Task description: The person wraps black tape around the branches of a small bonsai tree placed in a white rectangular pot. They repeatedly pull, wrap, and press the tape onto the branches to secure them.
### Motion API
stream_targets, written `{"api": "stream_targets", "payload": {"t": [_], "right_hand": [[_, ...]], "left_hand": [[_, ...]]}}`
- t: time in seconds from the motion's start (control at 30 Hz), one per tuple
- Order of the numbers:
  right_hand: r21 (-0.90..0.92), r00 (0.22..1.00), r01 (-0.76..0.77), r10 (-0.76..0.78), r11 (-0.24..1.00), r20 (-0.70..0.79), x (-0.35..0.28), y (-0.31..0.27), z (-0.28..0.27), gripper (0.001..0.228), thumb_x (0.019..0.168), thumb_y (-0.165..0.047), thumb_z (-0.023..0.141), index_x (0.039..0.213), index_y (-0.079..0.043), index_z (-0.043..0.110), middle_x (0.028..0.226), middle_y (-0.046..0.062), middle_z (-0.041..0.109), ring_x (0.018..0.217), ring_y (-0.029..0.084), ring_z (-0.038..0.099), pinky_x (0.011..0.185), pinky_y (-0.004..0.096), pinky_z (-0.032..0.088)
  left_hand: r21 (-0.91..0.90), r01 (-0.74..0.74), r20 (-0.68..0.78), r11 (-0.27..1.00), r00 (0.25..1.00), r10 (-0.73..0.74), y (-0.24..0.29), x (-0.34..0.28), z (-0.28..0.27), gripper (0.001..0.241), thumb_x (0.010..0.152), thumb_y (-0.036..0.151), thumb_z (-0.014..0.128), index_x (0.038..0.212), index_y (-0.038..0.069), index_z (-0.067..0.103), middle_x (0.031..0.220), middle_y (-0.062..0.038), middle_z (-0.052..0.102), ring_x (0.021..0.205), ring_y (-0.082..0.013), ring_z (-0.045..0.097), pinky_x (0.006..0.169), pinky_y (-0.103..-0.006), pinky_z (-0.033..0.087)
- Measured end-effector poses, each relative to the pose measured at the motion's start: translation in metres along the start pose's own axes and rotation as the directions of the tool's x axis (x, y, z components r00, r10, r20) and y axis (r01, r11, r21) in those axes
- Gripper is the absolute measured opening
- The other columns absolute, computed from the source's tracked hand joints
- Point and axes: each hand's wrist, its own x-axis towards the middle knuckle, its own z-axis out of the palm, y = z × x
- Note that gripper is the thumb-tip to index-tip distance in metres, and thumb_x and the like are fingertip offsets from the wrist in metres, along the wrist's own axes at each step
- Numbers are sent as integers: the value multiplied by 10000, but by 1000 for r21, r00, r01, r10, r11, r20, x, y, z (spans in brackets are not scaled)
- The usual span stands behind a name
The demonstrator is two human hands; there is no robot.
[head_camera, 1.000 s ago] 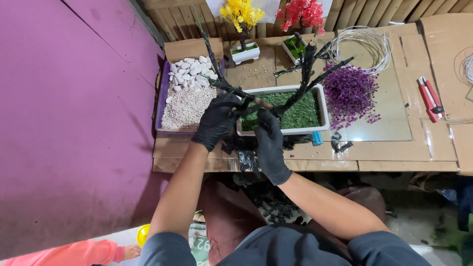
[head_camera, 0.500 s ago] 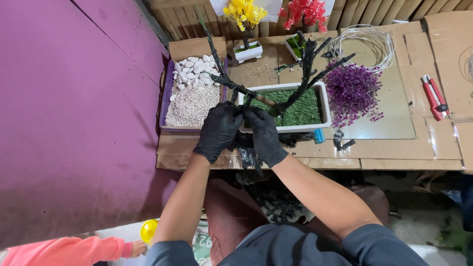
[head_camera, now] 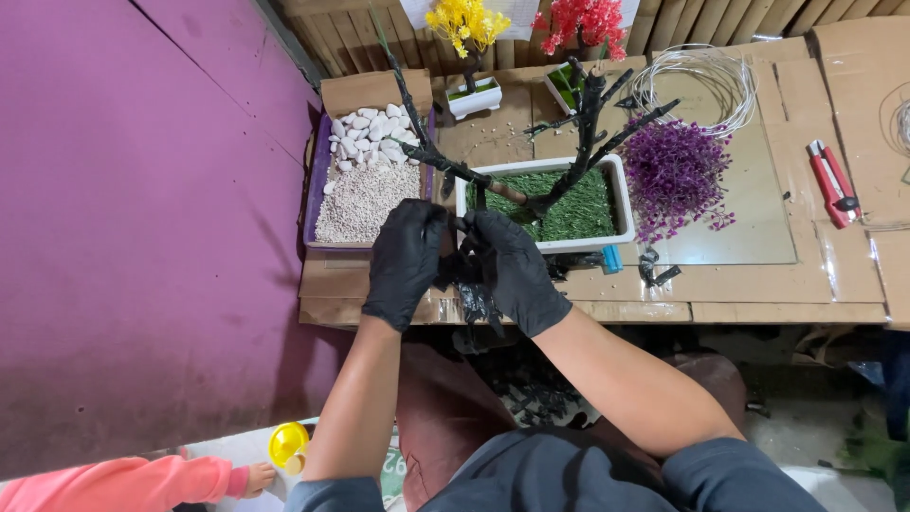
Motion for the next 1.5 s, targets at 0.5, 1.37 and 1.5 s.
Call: {"api": "stream_targets", "payload": {"t": [0.5, 1.37, 1.5], "right_hand": [[230, 996, 28, -7, 973, -89, -20, -20, 13, 187, 995, -109, 620, 1020, 72, 661, 821, 132, 631, 762, 243, 690, 802, 326, 584], [152, 992, -35, 16, 988, 124, 24, -81, -13, 223, 1034, -128, 493, 1162, 30, 585, 805, -18, 447, 758, 152, 505, 629, 242, 428], [65, 996, -3, -3, 998, 88, 34, -83, -18, 222, 1048, -121, 466, 1186, 27, 556, 777, -39, 382, 706, 120, 445, 583, 228, 381]], "left_hand": [[-884, -15, 23, 468, 997, 76, 43, 35, 30, 263, 990, 89, 635, 1231, 101, 741, 1247, -87, 699, 1170, -175, 612, 1090, -359, 471], [-830, -58, -13, 554, 996, 86, 31, 46, 38, 224, 919, 107, 795, 1139, 135, 764, 1055, 9, 713, 1041, -92, 611, 1039, -352, 481], [-832, -85, -40, 549, 995, 93, 28, 49, 44, 250, 899, 92, 818, 1138, 144, 764, 1069, 11, 722, 1050, -86, 610, 1050, -323, 466]]}}
